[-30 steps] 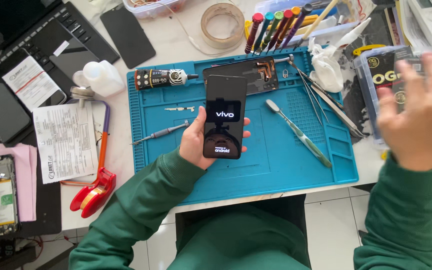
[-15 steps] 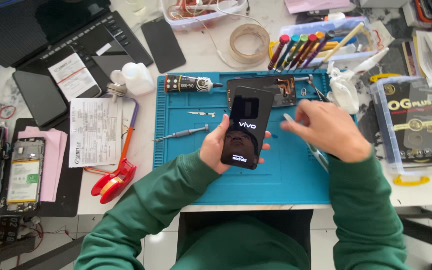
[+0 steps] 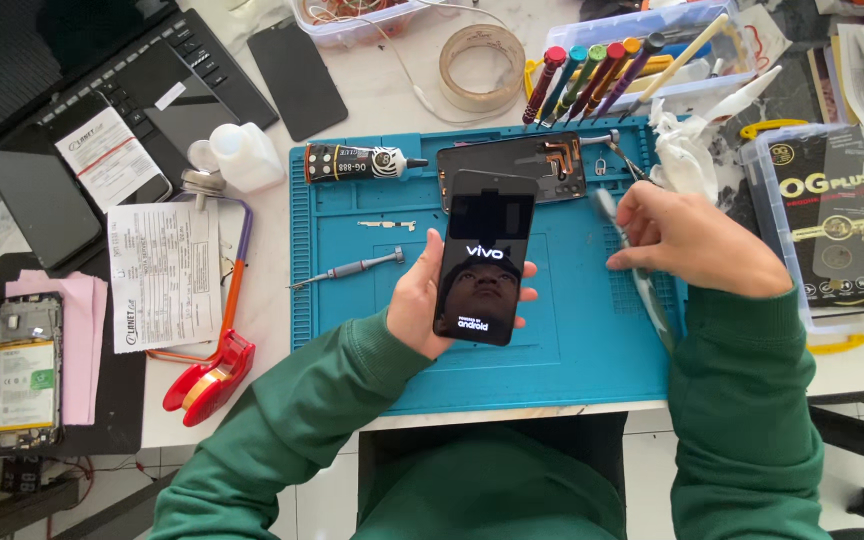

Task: The person holds a black smartphone and peels a protective film off the screen. They then flip the phone over to reveal the back, which displays the Vivo logo and an Android sticker, and continue to peel the film from the edges.

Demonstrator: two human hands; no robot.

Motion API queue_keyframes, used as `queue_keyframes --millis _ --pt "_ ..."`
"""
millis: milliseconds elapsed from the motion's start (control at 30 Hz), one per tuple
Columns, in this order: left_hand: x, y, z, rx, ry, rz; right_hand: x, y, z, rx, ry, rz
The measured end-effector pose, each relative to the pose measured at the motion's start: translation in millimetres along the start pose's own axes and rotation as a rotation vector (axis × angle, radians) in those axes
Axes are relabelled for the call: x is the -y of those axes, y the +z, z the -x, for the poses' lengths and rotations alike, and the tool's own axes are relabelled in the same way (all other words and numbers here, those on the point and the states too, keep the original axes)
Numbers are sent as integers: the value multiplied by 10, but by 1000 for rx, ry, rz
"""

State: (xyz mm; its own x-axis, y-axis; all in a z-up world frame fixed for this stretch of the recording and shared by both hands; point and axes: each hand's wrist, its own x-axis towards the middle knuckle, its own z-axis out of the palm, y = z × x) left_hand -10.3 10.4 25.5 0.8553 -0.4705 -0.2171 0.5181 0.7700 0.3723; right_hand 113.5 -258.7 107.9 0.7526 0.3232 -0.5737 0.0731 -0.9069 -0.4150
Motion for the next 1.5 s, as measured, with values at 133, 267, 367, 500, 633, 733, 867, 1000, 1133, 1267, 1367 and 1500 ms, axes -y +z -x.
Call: queue_keyframes --millis 133,267,367,500,633,733,867,1000,1133,1267,1367,1500 --pt "30 27 35 13 -15 -6 -66 9 -42 -77 -24 39" --pt "14 38 59 -59 -75 -99 -9 64 46 -217 -85 272" --pt "-7 77 50 -44 -28 -110 313 129 200 -363 -286 127" --pt "193 -265 -90 -68 180 24 457 503 -40 -249 -467 -486" --pt "263 -9 -81 -38 398 266 616 653 -104 17 -444 -996" --pt "157 -190 -114 -15 399 77 554 641 -118 212 -460 -1099" --pt "151 -172 -101 -22 414 39 411 665 -225 273 -466 -1158" --pt "102 -153 -99 -43 428 27 362 686 -264 320 -486 -1238" --pt "65 -81 -81 -97 399 42 365 681 -247 302 -498 -1222" --pt "74 -60 -91 -114 401 10 374 684 -255 273 -453 -1213" --pt "95 -3 -70 -102 376 12 332 702 -306 276 -434 -1199" --pt "101 14 -58 -131 415 -15 340 702 -306 260 -429 -1187"
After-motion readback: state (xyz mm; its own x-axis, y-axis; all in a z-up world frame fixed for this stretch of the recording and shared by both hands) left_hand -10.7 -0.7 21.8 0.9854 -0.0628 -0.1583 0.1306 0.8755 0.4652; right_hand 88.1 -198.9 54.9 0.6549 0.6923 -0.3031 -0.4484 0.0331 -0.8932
